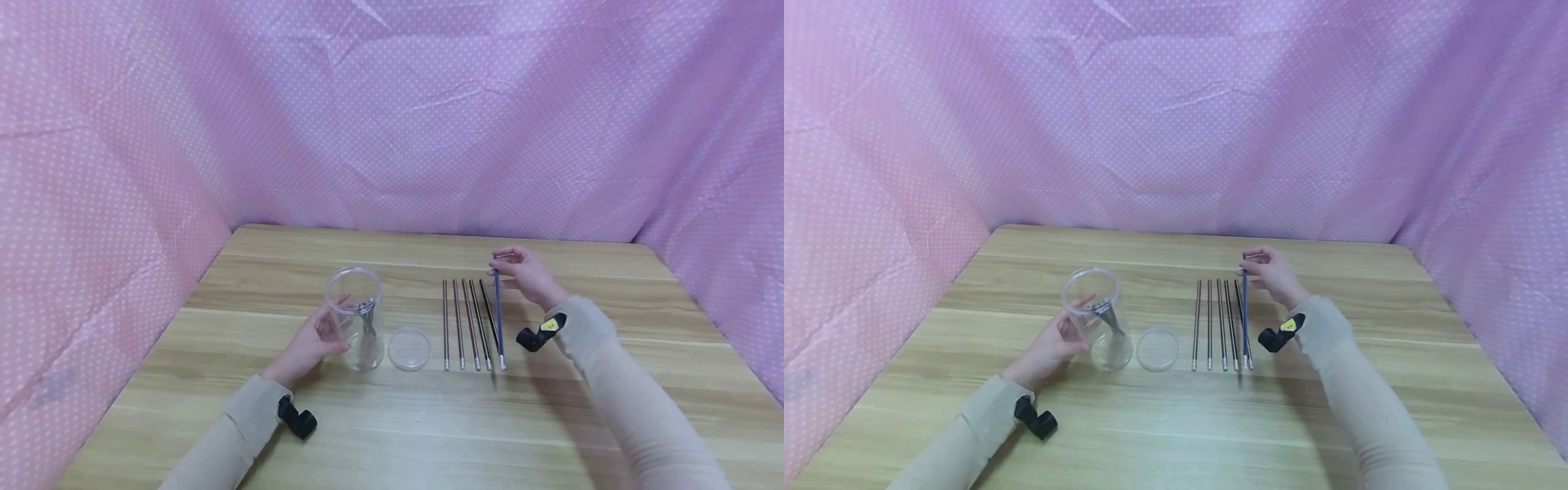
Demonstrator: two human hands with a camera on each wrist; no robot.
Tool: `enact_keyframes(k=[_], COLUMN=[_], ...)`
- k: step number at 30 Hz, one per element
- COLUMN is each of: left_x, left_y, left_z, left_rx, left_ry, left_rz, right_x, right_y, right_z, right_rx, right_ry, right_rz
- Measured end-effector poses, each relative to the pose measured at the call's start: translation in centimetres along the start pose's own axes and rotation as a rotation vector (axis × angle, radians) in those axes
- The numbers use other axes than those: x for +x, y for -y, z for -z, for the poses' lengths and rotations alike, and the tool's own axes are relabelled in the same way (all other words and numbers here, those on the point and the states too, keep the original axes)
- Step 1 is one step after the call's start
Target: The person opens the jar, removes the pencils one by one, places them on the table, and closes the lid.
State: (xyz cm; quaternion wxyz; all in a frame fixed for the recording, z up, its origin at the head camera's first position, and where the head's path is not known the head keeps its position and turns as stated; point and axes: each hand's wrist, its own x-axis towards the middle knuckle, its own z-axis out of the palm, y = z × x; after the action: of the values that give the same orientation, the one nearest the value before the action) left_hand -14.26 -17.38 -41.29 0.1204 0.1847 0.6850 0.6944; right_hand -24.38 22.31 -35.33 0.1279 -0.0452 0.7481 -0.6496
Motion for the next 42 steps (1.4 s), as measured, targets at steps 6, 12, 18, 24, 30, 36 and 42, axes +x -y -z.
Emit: enact_keyframes(k=[6,12,18,24,30,36,42], left_x=[-0.1,0.0,0.0,0.0,-0.1,-0.2,-0.2], left_y=[-0.2,-0.3,-0.2,0.0,-0.1,-0.2,-0.2], left_z=[0.0,0.0,0.0,0.1,0.1,0.1,0.0], left_rx=[0.010,0.029,0.040,0.039,0.034,0.024,0.029], left_ry=[0.000,-0.001,-0.002,-0.008,-0.007,-0.012,-0.033], left_rz=[0.018,0.023,0.037,0.034,0.046,0.042,0.040], right_x=[0.5,1.2,1.8,2.5,2.9,2.9,3.1], right_y=[-0.6,-2.5,-4.2,-5.4,-6.1,-5.8,-5.7], right_z=[1.2,1.8,1.9,1.6,1.1,0.8,0.8], right_rx=[-0.127,-0.214,-0.203,-0.141,-0.145,-0.257,-0.365], right_ry=[-0.012,-0.005,0.008,0.014,0.006,-0.009,-0.023], right_rz=[-0.038,-0.063,-0.058,-0.095,-0.117,-0.107,-0.106])
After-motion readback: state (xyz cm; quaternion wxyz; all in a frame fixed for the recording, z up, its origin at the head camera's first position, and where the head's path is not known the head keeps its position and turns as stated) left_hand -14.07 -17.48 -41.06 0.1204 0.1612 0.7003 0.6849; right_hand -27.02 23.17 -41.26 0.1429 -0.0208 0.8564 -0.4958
